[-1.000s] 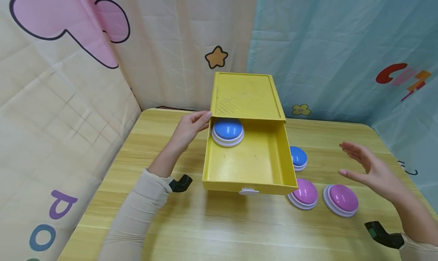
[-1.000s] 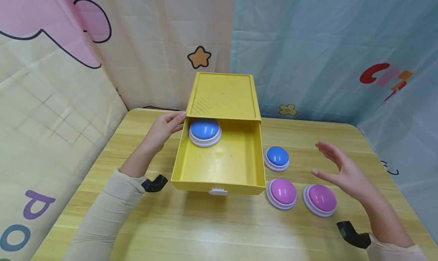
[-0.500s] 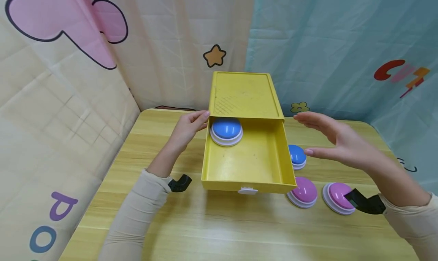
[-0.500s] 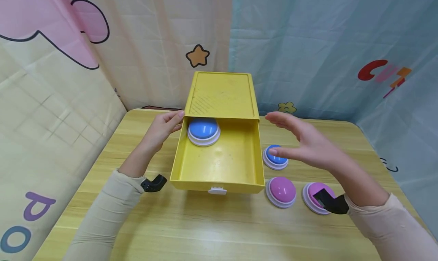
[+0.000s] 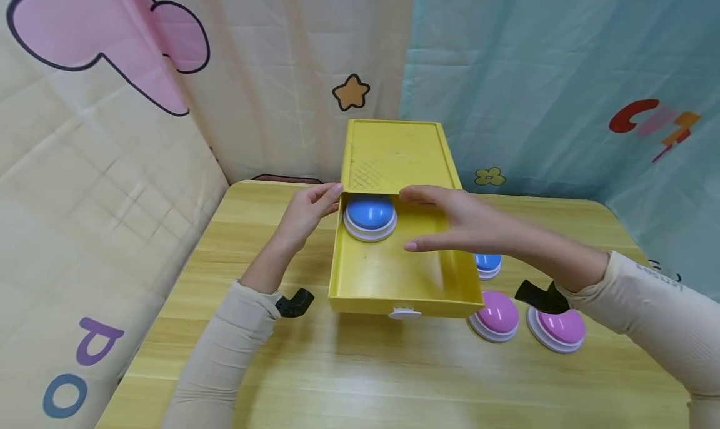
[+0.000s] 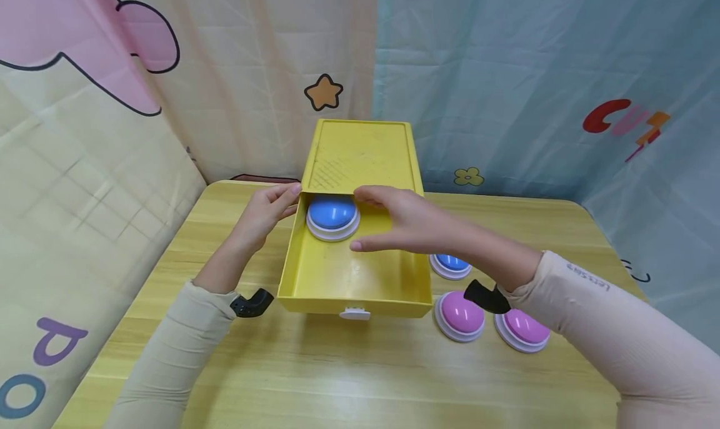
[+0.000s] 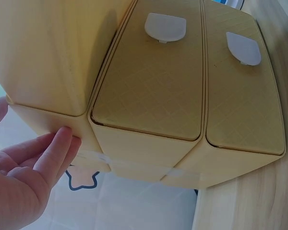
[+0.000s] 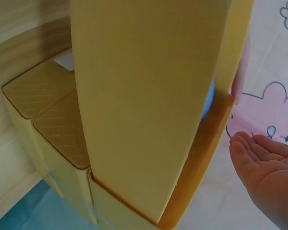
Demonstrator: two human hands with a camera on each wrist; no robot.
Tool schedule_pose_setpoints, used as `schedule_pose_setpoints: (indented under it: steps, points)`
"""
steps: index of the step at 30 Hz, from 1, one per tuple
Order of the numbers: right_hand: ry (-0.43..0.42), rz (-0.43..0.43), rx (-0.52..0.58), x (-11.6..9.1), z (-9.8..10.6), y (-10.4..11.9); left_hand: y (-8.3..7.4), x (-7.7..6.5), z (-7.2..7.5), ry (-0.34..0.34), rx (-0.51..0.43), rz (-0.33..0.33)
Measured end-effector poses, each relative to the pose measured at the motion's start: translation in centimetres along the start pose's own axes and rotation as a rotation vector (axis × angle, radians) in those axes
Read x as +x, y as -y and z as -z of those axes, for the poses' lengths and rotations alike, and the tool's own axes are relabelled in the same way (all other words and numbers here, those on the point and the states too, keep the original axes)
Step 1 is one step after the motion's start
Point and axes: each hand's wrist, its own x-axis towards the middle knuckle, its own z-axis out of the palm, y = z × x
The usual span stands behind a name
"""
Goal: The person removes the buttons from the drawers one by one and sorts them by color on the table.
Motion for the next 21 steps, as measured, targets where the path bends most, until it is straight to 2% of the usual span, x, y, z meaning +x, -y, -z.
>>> schedule_pose_setpoints:
  steps: [3,6,12,21]
  points:
    - [0.03,-0.007,-0.017,1.5,-0.7,0.2,0.0,0.0,0.0,0.0,-0.005,-0.004]
    - [0.065,-0.051,-0.057,2.7,-1.4,0.5,0.1,0.0,-0.1,0.003,-0.023,-0.015]
    - [0.118,-0.121,-0.14,3.9,-2.5,1.1,0.0,0.0,-0.2,0.018,-0.032,-0.03]
    - [0.113,-0.121,-0.157,5.3,-3.9,0.7,-0.2,-0.3,-0.1,0.005,-0.034,-0.022]
